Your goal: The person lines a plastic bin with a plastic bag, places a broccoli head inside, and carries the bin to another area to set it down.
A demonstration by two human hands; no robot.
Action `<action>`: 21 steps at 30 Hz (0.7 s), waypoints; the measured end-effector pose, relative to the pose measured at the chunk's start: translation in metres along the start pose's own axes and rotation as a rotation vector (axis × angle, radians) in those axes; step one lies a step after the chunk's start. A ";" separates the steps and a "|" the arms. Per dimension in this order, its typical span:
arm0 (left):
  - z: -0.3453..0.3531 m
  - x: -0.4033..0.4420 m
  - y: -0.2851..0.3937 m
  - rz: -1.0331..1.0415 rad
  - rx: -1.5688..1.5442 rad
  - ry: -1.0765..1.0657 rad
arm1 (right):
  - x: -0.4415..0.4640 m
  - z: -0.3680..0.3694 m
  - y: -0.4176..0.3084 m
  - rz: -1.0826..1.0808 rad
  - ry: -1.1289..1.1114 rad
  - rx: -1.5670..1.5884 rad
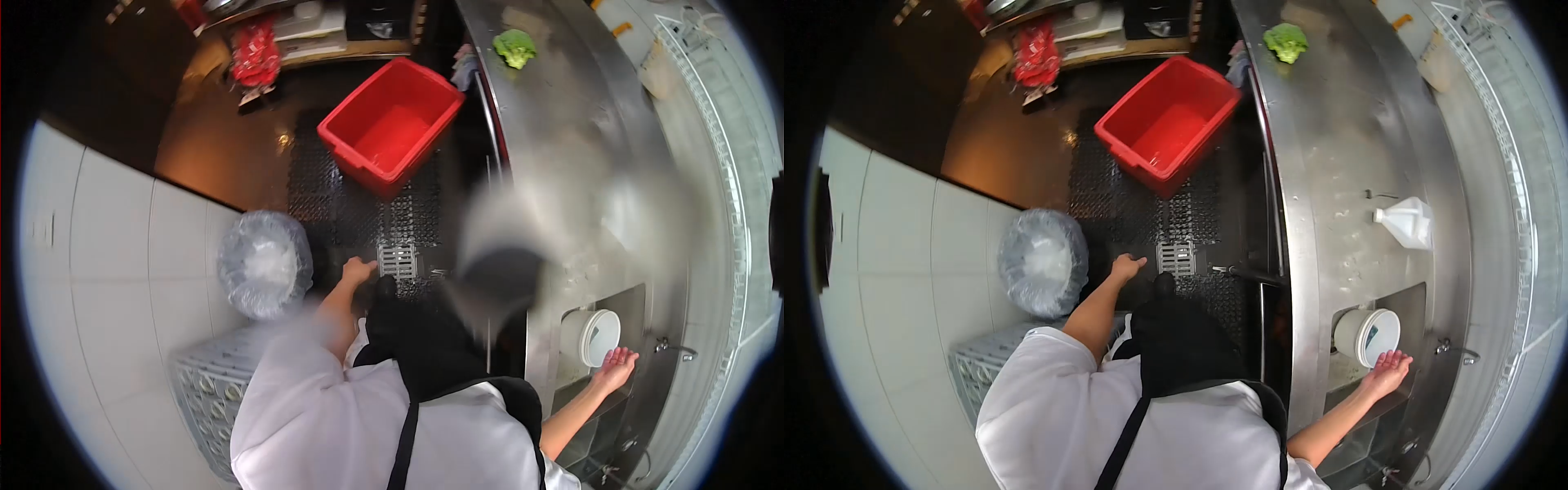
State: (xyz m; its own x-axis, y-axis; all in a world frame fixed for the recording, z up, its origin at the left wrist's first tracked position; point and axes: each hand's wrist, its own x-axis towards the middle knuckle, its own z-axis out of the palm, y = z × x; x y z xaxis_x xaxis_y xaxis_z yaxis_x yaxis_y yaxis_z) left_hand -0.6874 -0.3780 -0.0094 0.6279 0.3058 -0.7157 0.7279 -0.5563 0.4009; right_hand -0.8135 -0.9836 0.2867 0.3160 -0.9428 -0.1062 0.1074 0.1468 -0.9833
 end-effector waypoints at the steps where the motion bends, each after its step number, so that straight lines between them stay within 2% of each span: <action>1: -0.007 0.006 0.004 0.053 -0.012 0.006 | -0.004 -0.002 0.006 -0.012 0.005 -0.015; 6: -0.050 0.028 0.001 0.135 0.141 -0.006 | -0.040 -0.026 0.028 0.025 0.204 -0.057; 9: -0.060 0.043 -0.016 0.114 0.206 -0.033 | -0.040 -0.056 0.039 0.092 0.146 -0.029; 10: -0.059 0.045 -0.021 0.122 0.166 -0.053 | -0.055 -0.048 0.031 0.080 0.197 -0.046; 11: -0.040 0.083 -0.059 0.205 0.057 -0.013 | -0.069 -0.036 0.021 0.057 0.291 -0.056; 12: -0.036 0.098 -0.063 0.101 -0.135 -0.212 | -0.070 -0.046 0.021 0.000 0.332 -0.042; 13: -0.038 0.089 -0.056 0.001 -0.121 -0.200 | -0.070 -0.053 0.014 -0.016 0.380 -0.125; 14: -0.029 0.087 -0.055 -0.015 -0.124 -0.218 | -0.078 -0.054 0.004 -0.061 0.410 -0.147; 16: -0.020 0.090 -0.057 -0.075 -0.163 -0.214 | -0.073 -0.080 -0.002 -0.059 0.537 -0.073; 18: -0.015 0.076 -0.041 -0.119 -0.050 -0.315 | -0.086 -0.100 -0.018 -0.071 0.631 -0.098; 21: -0.013 0.034 -0.002 -0.015 0.091 -0.325 | -0.100 -0.139 -0.035 -0.066 0.798 -0.082</action>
State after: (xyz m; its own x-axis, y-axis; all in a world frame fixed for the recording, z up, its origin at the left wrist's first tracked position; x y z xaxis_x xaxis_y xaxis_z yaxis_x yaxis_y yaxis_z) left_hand -0.6636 -0.3568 -0.0269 0.4859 0.0606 -0.8719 0.6996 -0.6249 0.3465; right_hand -0.9801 -0.9364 0.3115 -0.4607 -0.8829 -0.0906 0.0234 0.0899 -0.9957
